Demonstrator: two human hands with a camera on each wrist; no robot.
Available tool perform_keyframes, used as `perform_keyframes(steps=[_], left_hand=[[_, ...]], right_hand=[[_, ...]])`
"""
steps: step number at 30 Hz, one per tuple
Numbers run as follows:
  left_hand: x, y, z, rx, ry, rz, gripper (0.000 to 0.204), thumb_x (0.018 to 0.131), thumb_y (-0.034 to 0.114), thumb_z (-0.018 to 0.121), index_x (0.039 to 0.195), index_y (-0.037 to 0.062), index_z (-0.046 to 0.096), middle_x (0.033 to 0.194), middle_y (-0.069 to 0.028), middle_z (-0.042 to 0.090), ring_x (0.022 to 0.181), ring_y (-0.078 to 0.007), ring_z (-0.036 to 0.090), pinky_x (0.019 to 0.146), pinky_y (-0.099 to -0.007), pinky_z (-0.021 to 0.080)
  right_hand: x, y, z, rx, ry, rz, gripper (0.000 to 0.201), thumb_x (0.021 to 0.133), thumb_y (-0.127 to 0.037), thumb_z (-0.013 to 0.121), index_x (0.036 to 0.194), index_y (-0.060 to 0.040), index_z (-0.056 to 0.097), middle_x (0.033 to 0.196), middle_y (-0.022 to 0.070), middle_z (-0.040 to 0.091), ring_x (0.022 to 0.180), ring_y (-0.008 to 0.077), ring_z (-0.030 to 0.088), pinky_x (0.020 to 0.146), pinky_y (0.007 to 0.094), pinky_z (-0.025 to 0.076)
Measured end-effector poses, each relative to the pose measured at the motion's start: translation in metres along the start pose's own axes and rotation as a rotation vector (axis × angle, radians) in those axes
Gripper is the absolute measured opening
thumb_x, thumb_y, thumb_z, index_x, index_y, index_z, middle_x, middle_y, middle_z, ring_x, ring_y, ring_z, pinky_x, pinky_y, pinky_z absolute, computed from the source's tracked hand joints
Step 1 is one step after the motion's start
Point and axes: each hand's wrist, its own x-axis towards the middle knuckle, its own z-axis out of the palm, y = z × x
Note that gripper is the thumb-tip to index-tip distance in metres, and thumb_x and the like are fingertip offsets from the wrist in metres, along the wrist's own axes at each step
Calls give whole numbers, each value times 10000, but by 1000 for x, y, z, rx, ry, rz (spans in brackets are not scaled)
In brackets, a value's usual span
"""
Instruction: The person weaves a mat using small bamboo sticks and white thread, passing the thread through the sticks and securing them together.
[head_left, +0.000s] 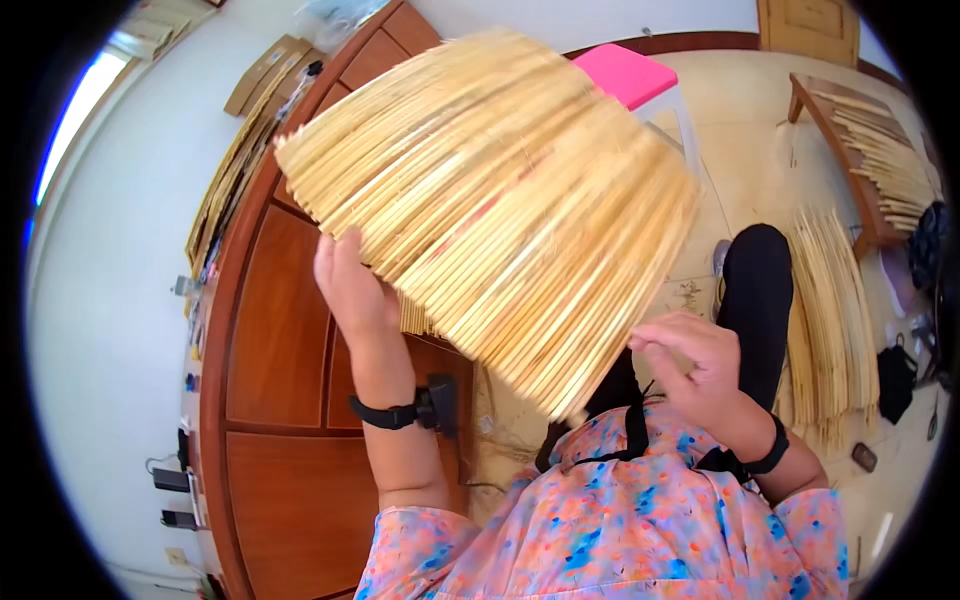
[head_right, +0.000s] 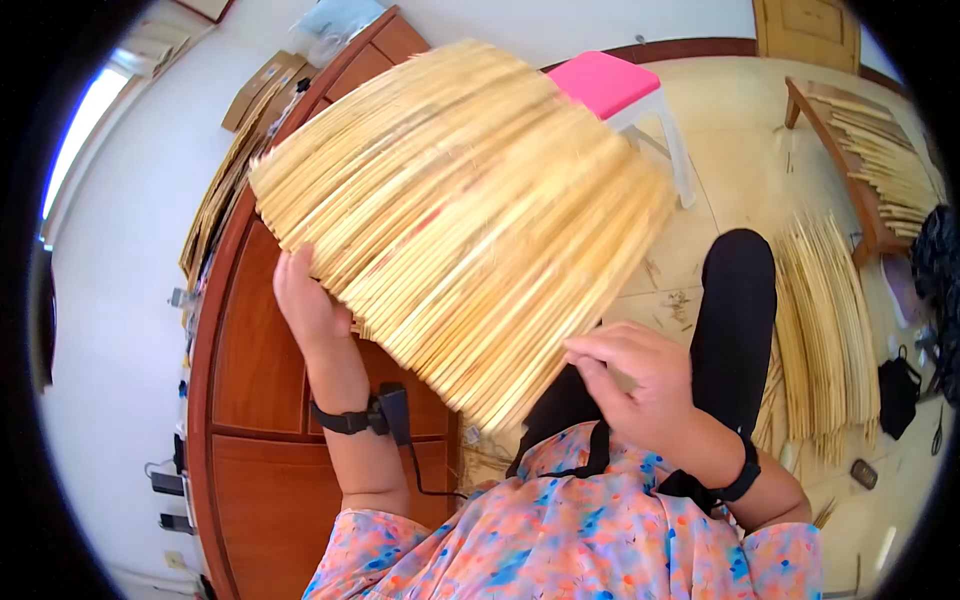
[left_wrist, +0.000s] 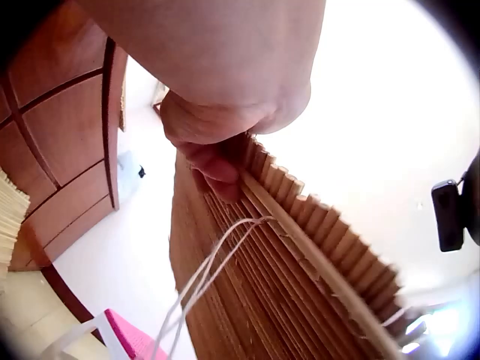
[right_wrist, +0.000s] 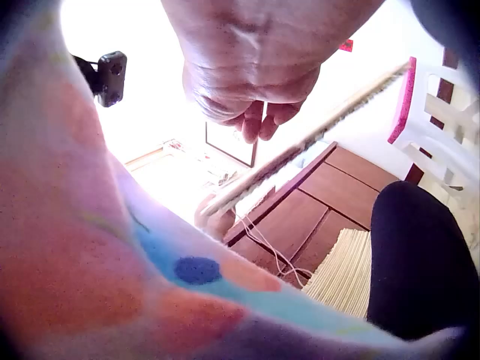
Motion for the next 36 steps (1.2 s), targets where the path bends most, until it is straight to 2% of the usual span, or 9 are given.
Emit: perform_keyframes(steps=[1,5,12,14,20,23,27,29,36], left_hand=[[-9,-12,12,-84,135,-31,309,954,54,451,1247,-37,492,1152,-157,590,900,-237,630,764,-373,545],[-55,-48,12,-330,-35,-159,313,986,76,468,1287,-3,435,1167,-166,587,970,-250,655,822,-393,587],[-119,-145,71,-638,-43,-429,320,984,71,530,1294,52,455,1199,-111,601,992,-250,659,856,-392,583],[-142,-147,65,-731,-1,-640,316,985,76,531,1292,54,462,1207,-108,597,1003,-248,655,866,-390,578],[-183,-165,76,-788,-131,-829,301,1023,175,492,1301,59,485,1246,-74,589,1092,-230,628,851,-316,565],[-175,-151,78,-746,-214,-863,306,1029,191,481,1303,55,490,1248,-67,590,1154,-246,609,818,-285,564],[-171,-150,69,-706,-156,-1096,293,1009,113,505,1262,-32,492,1213,-137,603,1156,-304,611,833,-299,573],[-173,-148,67,-664,-141,-1129,312,992,73,507,1263,-78,469,1224,-240,588,1163,-350,600,850,-294,602],[-202,-170,46,-716,-232,-1144,310,965,13,526,1274,2,510,1198,-154,622,1136,-345,618,822,-352,609]], right_hand=[[-5,3,-12,-7,21,31,186,862,-6,626,1030,2,704,813,110,711,791,222,718,680,281,548],[-19,-3,-2,93,12,246,179,854,14,617,1006,12,711,771,119,704,706,179,715,634,255,541],[-41,68,4,323,-9,667,243,979,-145,564,1131,21,655,856,54,688,776,96,636,668,224,483],[-34,42,8,308,47,839,274,985,-191,566,1156,13,632,889,48,677,796,103,627,667,229,470],[-35,72,12,394,226,940,288,969,-269,603,1063,2,639,936,55,669,813,111,612,683,261,475],[-33,78,15,437,319,806,265,958,-250,615,1034,1,650,933,56,670,817,121,618,689,265,481],[-30,75,16,585,503,930,203,940,-196,615,1003,-7,657,927,86,673,814,159,636,660,305,528],[-35,69,12,678,464,1024,271,960,-216,579,1117,4,599,1018,139,670,897,230,676,659,336,579],[-63,74,-5,707,346,1158,375,992,-295,560,1197,18,553,1076,142,673,956,281,694,665,339,588]])
